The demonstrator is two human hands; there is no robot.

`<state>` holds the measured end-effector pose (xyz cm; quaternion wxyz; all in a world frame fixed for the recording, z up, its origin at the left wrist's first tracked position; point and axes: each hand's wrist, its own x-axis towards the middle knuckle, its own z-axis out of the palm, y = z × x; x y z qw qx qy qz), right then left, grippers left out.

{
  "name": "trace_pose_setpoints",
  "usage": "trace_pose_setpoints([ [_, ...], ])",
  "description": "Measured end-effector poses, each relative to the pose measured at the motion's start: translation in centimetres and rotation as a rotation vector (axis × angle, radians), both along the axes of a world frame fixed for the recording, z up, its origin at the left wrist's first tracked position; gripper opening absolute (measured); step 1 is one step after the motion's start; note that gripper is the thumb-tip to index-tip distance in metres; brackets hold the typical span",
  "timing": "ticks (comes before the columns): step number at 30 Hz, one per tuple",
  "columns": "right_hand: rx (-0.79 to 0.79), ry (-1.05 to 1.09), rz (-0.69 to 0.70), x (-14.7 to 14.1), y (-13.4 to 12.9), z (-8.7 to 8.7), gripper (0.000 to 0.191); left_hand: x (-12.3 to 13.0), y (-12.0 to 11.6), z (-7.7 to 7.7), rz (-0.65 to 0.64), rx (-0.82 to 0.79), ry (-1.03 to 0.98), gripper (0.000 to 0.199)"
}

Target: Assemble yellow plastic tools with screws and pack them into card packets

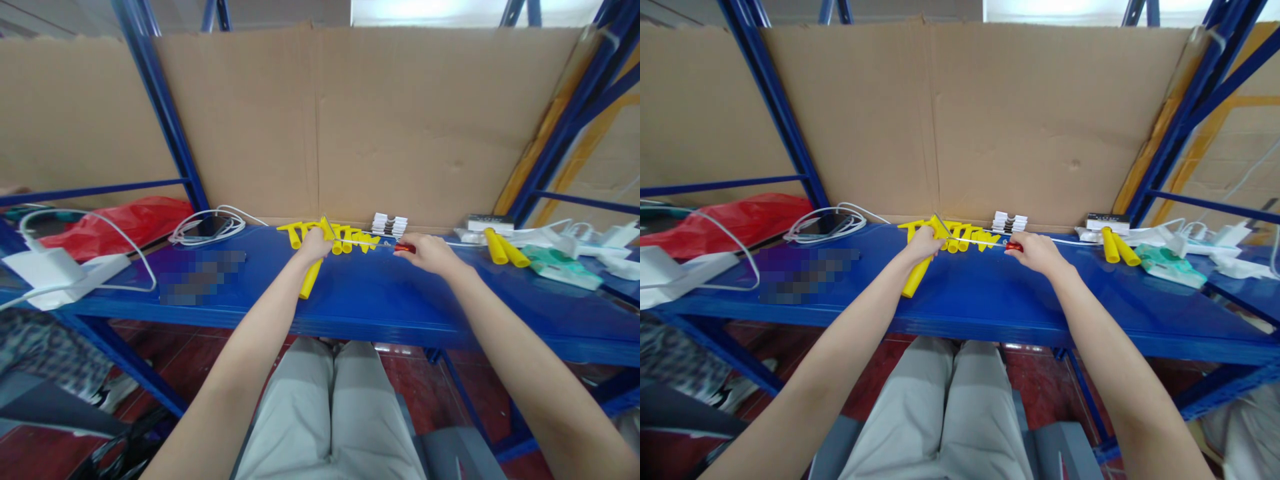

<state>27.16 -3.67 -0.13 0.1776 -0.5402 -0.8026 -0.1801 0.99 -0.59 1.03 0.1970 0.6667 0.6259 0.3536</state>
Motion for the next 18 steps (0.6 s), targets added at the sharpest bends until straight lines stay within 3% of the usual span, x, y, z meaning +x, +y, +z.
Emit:
trace_pose_setpoints([
  [7, -0.055, -0.017, -0.066, -0.8, -0.3, 0.1, 0.019, 0.0, -0.1, 0.1, 0.024, -0.014, 0.003, 0.012],
  [11, -0.007, -0.064, -0.128, -0.7, -0.1, 0.1, 0.018, -0.1, 0.2, -0.1, 0.011, -0.027, 0.026, 0.01],
  [18, 0.086, -0.092, -0.04, 0.2, -0.3, 0.1, 0.022, -0.1, 0.7, -0.4, 0.003, -0.067, -0.165, 0.01],
])
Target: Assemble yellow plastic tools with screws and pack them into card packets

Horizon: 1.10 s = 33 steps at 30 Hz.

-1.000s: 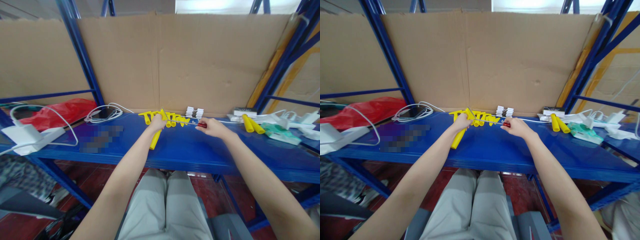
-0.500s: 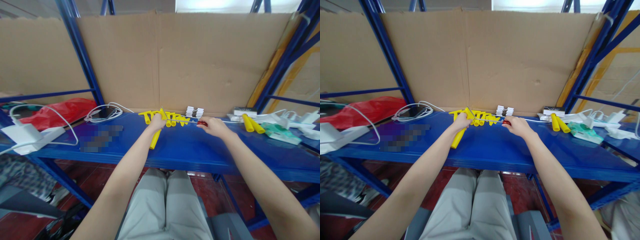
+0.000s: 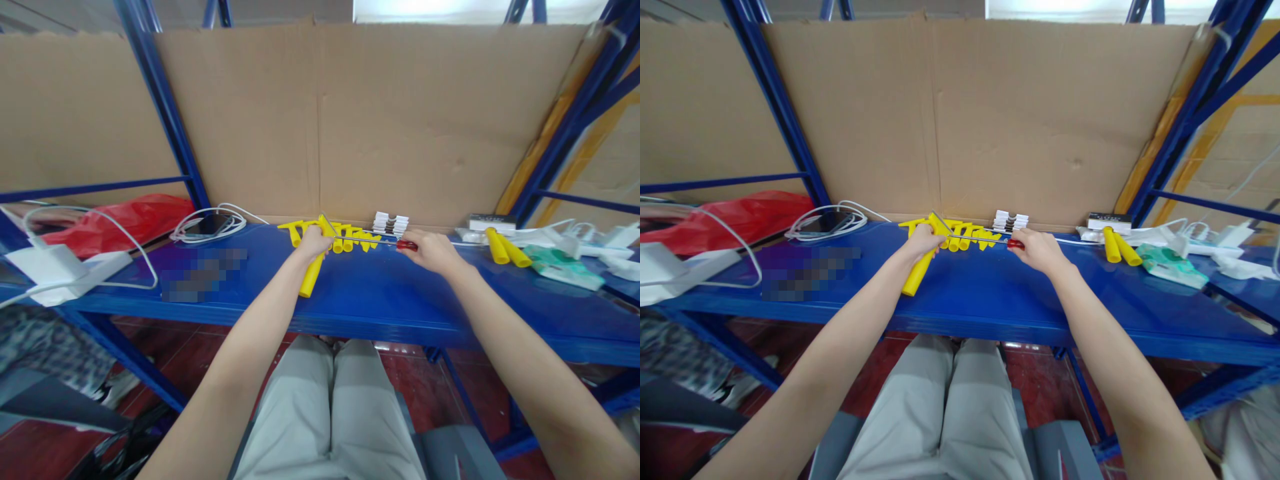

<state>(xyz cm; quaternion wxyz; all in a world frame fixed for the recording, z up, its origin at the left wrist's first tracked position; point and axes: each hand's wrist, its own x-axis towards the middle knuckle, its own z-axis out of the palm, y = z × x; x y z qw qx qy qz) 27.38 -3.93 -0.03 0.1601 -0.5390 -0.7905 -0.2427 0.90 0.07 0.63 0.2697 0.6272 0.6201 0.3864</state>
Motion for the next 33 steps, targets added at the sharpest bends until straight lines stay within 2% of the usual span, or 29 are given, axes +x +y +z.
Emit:
trace_pose_setpoints([
  [5, 0.029, 0.003, -0.008, 0.2, -0.1, 0.2, 0.022, 0.0, -0.1, 0.1, -0.029, 0.004, -0.043, 0.01],
  [14, 0.033, -0.055, -0.015, -0.9, -0.6, 0.4, 0.026, -0.2, 0.2, -0.1, 0.019, 0.056, 0.272, 0.009],
  [22, -0.064, -0.037, -0.019, -1.0, -0.7, 0.4, 0.03, -0.1, -0.2, 0.2, 0.009, 0.043, 0.308, 0.016],
  [27, -0.128, 0.003, -0.019, -1.0, -0.5, 0.4, 0.025, -0.2, 0.0, 0.1, 0.004, 0.038, 0.265, 0.015],
  [33, -0.071, 0.002, -0.039, -0.9, -0.3, 0.3, 0.013, -0.1, 0.2, 0.0, 0.022, 0.018, 0.389, 0.014],
])
